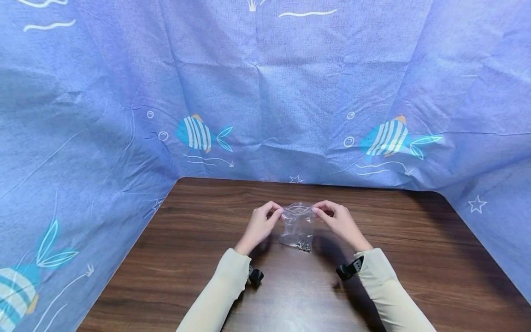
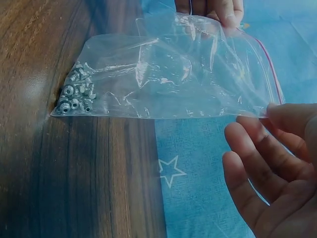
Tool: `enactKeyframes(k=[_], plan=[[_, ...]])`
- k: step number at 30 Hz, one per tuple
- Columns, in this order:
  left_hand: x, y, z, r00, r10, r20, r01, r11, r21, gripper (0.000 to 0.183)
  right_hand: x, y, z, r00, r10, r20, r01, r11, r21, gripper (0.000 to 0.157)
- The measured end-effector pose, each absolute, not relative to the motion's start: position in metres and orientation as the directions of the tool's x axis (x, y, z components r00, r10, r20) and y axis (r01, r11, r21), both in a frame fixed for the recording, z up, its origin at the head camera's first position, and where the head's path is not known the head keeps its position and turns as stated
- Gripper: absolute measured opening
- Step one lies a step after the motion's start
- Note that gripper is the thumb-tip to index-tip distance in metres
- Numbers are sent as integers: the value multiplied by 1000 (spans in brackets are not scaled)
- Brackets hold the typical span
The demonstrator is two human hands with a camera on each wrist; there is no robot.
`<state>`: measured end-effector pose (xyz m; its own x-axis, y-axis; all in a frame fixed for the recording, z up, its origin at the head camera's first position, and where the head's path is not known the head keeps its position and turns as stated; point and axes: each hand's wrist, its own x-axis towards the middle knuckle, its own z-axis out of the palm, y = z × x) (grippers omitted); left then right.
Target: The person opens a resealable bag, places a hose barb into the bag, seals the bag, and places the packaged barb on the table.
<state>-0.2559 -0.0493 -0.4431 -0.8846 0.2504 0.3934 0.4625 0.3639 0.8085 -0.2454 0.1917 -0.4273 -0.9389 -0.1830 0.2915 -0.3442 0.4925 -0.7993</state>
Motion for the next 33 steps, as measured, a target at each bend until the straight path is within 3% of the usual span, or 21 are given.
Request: enactKeyframes(k=[23, 33], plan=[[-257, -47, -444, -865, 199, 460, 500, 422, 756, 12, -242, 183, -434, -907, -102, 408, -391, 562, -728, 10], [-257, -45, -445, -888, 198, 415, 460, 398, 794, 9, -240, 184, -432, -934, -102, 342, -340, 545, -766, 14]])
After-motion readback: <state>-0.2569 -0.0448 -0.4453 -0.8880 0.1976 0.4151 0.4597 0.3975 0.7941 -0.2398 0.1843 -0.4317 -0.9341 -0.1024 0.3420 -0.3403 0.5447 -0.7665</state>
